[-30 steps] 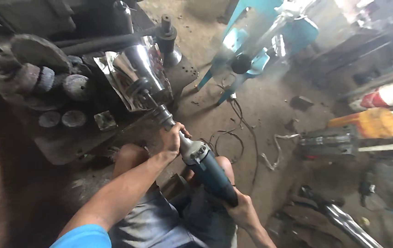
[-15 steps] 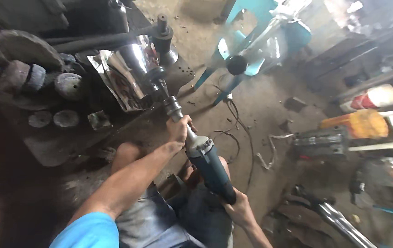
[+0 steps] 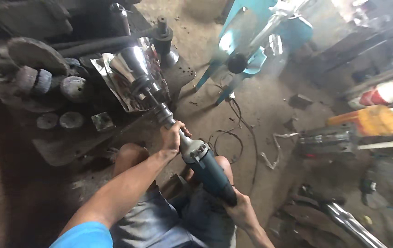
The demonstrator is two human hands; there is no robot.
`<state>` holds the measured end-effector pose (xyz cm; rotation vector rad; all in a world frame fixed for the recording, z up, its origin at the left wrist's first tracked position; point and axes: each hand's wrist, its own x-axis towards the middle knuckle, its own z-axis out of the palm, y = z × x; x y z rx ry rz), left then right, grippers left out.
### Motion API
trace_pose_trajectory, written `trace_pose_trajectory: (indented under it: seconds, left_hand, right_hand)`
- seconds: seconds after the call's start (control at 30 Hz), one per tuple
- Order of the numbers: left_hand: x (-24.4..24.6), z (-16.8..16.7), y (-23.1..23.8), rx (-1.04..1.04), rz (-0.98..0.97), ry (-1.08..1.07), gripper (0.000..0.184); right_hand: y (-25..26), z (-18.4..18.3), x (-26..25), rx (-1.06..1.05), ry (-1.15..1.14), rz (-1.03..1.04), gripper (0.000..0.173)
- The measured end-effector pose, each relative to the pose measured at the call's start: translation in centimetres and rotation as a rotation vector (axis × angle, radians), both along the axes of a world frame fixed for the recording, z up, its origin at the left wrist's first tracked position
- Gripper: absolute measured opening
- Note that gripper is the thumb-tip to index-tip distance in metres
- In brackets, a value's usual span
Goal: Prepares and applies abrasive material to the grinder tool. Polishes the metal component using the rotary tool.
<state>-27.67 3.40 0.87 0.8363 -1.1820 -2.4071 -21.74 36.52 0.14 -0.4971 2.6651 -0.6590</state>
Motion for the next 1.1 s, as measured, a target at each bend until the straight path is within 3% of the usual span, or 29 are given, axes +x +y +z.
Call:
trace_pose_trajectory:
  seconds: [0.2, 0.37, 0.5, 0.6, 0.7, 0.9, 1.1]
  left_hand:
    - [-2.2, 1.5, 0.8, 0.012, -0.103, -0.142, 0.013]
    - [-4.9, 0.9, 1.2, 0.042, 0.040, -0.147, 0.011]
    - [-1.8, 1.6, 0.8, -0.018, -0.084, -0.169, 0.013]
    - [0.1, 0.8, 0.5, -0.018, -0.053, -0.081, 0.005]
    - [1.0, -0.5, 0.0, 0.028, 0.027, -0.034, 0.009]
    - [0.7, -0.8, 0.0, 0.048, 0.036, 0.003, 0.011]
    - [-0.8, 1.1, 0.4, 0.008, -0.061, -0.111, 0.008]
  right_hand:
    - [-0.1, 0.2, -0.4, -0.050, -0.066, -0.085, 0.038]
    - [-0.1, 0.0, -1.0, -0.091, -0.065, -0.090, 0.040]
    - [0.1, 0.2, -0.6, -0.051, -0.066, -0.073, 0.042]
    - [0.4, 0.1, -0.4, -0.001, -0.044, -0.023, 0.041]
    - [0.4, 0.2, -0.4, 0.039, -0.023, 0.024, 0.041]
    - [0.2, 0.1, -0.1, 0.033, 0.010, 0.026, 0.042]
    - [0.0, 0.3, -0.4, -0.027, -0.047, -0.035, 0.040]
